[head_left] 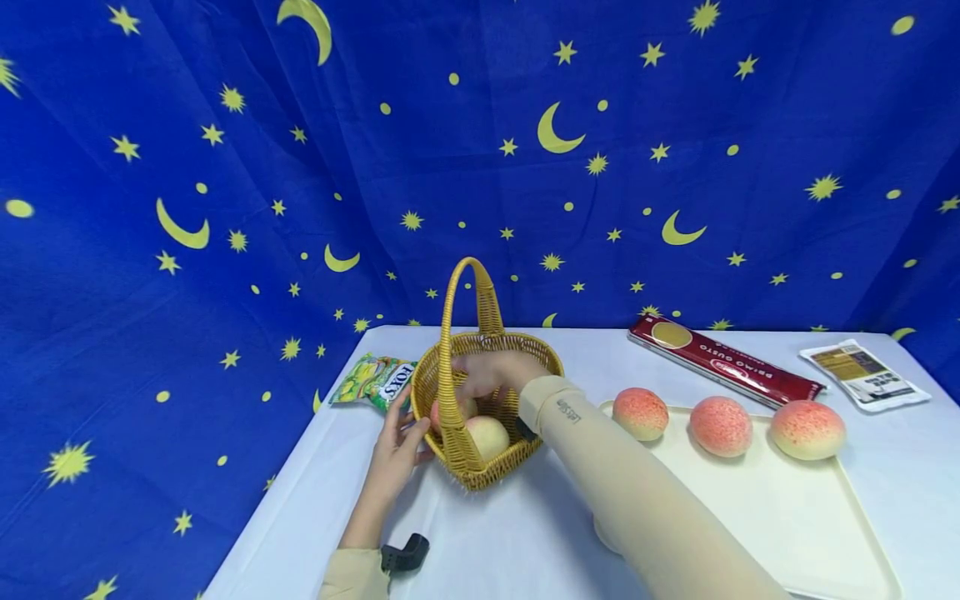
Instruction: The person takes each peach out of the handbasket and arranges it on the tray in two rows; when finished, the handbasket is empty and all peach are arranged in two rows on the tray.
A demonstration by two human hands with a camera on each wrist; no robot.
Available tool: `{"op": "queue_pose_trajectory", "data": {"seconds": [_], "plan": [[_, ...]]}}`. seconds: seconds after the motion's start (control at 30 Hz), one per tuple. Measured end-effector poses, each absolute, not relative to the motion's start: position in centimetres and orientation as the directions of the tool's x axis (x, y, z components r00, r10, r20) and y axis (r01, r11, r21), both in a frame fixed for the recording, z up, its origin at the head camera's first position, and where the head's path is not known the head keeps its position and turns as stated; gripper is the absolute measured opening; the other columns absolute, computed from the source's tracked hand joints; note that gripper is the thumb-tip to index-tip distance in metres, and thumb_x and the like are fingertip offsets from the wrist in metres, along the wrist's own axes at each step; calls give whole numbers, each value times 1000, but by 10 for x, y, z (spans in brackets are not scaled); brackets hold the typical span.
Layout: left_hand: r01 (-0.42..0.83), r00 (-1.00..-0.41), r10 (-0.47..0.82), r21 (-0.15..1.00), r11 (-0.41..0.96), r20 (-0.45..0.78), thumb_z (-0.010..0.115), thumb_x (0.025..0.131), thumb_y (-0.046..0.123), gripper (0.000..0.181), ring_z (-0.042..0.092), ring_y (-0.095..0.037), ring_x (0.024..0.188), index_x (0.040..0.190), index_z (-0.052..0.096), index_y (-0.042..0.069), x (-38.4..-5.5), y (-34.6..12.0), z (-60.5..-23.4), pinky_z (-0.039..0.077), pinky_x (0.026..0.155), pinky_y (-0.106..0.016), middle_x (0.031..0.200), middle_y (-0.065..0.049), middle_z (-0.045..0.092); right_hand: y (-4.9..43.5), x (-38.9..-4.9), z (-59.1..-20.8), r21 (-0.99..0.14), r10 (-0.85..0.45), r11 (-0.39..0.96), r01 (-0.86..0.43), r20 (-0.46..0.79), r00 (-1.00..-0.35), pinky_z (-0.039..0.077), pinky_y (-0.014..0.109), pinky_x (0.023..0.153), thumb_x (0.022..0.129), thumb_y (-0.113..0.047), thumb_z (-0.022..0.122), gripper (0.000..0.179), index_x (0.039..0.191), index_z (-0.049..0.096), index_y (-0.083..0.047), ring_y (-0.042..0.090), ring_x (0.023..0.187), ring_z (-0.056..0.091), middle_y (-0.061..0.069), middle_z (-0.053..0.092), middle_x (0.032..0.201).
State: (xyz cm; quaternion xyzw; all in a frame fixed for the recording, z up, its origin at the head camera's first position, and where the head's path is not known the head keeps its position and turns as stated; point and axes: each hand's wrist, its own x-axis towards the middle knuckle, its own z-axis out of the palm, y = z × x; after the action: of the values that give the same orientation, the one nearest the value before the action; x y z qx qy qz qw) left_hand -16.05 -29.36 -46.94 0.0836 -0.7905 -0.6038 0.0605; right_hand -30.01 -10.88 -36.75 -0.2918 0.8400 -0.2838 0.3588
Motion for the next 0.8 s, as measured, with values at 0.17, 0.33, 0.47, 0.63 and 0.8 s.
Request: {"op": "queue_pose_trajectory", "data": {"seconds": [0.17, 0.33, 0.47, 0.63, 0.8], "plan": [[-68, -978, -207, 965, 254, -14, 57, 113, 26, 68, 60, -42, 137, 171, 24, 31, -161, -293, -470, 69, 92, -46, 160, -28, 43, -109, -298, -368, -688, -692, 674, -269, -460, -556, 62, 54, 106, 96, -12, 76, 85, 170, 33, -18, 31, 129, 63, 12, 56, 156], [-67, -977, -211, 966, 251, -13, 57, 112, 25, 68, 61, -41, 136, 172, 24, 32, -161, -293, -469, 69, 92, -45, 160, -28, 44, -111, -294, -368, -706, -718, 652, -277, -458, -524, 64, 48, 100, 88, -4, 79, 77, 159, 48, -12, 23, 110, 66, 7, 66, 131], [-67, -977, -212, 967, 244, -14, 57, 112, 24, 68, 60, -41, 137, 171, 25, 32, -162, -293, -469, 69, 92, -46, 159, -27, 45, -113, -294, -369, -705, -730, 643, -299, -448, -516, 65, 44, 94, 90, -5, 79, 60, 146, 58, -11, 24, 104, 67, 7, 67, 122], [-70, -976, -215, 966, 247, -16, 56, 112, 24, 67, 61, -41, 135, 171, 25, 32, -163, -293, -469, 69, 91, -45, 158, -26, 47, -115, -297, -371, -664, -727, 659, -354, -442, -525, 66, 45, 93, 98, -15, 76, 45, 140, 60, -12, 23, 99, 68, 9, 68, 118], [-71, -976, -215, 964, 256, -15, 57, 112, 26, 68, 62, -40, 135, 172, 24, 33, -162, -294, -470, 69, 90, -44, 158, -26, 48, -112, -300, -372, -663, -730, 658, -357, -444, -520, 65, 45, 99, 97, -23, 81, 62, 151, 54, -13, 22, 102, 69, 8, 65, 127]]}}
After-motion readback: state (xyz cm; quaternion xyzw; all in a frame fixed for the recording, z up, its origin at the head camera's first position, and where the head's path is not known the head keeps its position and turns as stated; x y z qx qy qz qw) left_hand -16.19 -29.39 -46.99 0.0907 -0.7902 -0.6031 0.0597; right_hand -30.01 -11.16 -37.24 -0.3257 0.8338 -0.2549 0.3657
